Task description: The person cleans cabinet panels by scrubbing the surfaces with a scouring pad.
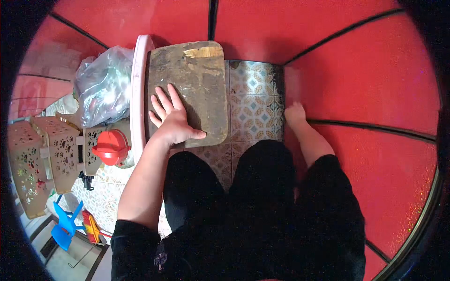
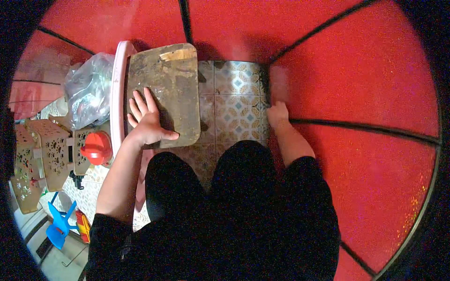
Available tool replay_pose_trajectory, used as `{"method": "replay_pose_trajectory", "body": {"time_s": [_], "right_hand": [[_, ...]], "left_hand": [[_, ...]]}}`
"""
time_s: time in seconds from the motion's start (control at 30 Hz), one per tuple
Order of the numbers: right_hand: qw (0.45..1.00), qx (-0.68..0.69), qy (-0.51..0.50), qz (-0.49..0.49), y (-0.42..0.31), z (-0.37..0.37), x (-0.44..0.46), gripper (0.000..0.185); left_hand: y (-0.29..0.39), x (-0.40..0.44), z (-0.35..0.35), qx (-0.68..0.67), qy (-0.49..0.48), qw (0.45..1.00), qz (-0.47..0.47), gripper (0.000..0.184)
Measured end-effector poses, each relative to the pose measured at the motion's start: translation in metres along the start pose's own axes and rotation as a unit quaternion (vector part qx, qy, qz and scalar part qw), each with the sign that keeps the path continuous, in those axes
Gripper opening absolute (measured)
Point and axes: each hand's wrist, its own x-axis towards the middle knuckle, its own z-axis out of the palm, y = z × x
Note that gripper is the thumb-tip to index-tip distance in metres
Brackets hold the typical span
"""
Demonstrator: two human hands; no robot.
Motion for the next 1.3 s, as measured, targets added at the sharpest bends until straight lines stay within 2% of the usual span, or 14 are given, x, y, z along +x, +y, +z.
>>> {"method": "replay_pose_trajectory", "body": {"time_s": [0.03, 0.13, 0.23, 0.3, 0.37, 0.43, 0.53, 0.67, 0.8, 0.87, 1.1, 1.17, 1.23, 1.3], "right_hand": [[1.0, 0.01, -0.009, 0.011, 0.003, -0.02, 0.004, 0.019], [0.963, 0.049, -0.264, 0.006, 0.052, -0.118, 0.037, 0.04], [0.999, 0.033, 0.012, 0.0, 0.022, -0.047, -0.003, 0.02], [0.988, 0.009, 0.157, 0.007, 0.018, -0.012, -0.006, 0.017], [0.968, 0.157, 0.18, 0.081, 0.019, 0.017, 0.017, 0.017], [0.948, 0.241, 0.176, 0.113, 0.013, 0.016, 0.012, 0.017], [0.98, 0.171, 0.06, 0.087, 0.02, -0.011, 0.007, 0.018], [0.989, 0.124, 0.059, 0.054, -0.005, 0.008, -0.015, 0.021], [0.986, 0.129, 0.082, 0.064, 0.034, -0.022, 0.022, 0.024], [0.981, 0.154, -0.001, 0.115, 0.028, 0.0, 0.019, 0.02], [0.993, 0.105, -0.012, 0.052, 0.024, 0.013, 0.047, 0.024], [0.97, 0.225, 0.003, 0.096, 0.03, 0.013, 0.059, 0.033], [0.941, 0.259, 0.108, 0.189, -0.01, 0.056, 0.039, 0.031], [0.977, 0.189, -0.051, 0.088, -0.046, 0.064, -0.003, 0.031]], "left_hand": [[0.001, 0.003, -0.001, 0.0, 0.0, 1.0, -0.003, 0.154], [-0.003, 0.003, 0.005, 0.002, 0.018, 1.0, 0.01, 0.154], [-0.003, 0.001, 0.006, 0.001, 0.015, 1.0, 0.007, 0.154], [0.001, 0.001, 0.001, -0.007, 0.023, 1.0, 0.017, 0.154], [0.001, 0.001, 0.0, -0.009, 0.039, 0.999, 0.01, 0.155], [-0.002, 0.0, 0.01, -0.002, 0.032, 0.999, 0.0, 0.156], [-0.002, 0.002, 0.008, 0.005, 0.035, 0.999, 0.002, 0.157], [0.0, 0.001, 0.002, -0.013, 0.007, 1.0, -0.005, 0.156], [0.0, 0.0, 0.004, 0.005, 0.022, 1.0, 0.004, 0.156], [-0.001, -0.004, 0.003, 0.006, 0.014, 1.0, 0.003, 0.156], [0.002, 0.001, 0.001, 0.003, 0.019, 1.0, 0.0, 0.155], [0.002, 0.002, 0.001, 0.002, 0.015, 1.0, 0.002, 0.155], [0.0, -0.001, 0.0, 0.007, 0.009, 1.0, 0.003, 0.155], [0.002, -0.001, -0.001, 0.003, 0.005, 1.0, 0.002, 0.155]]}}
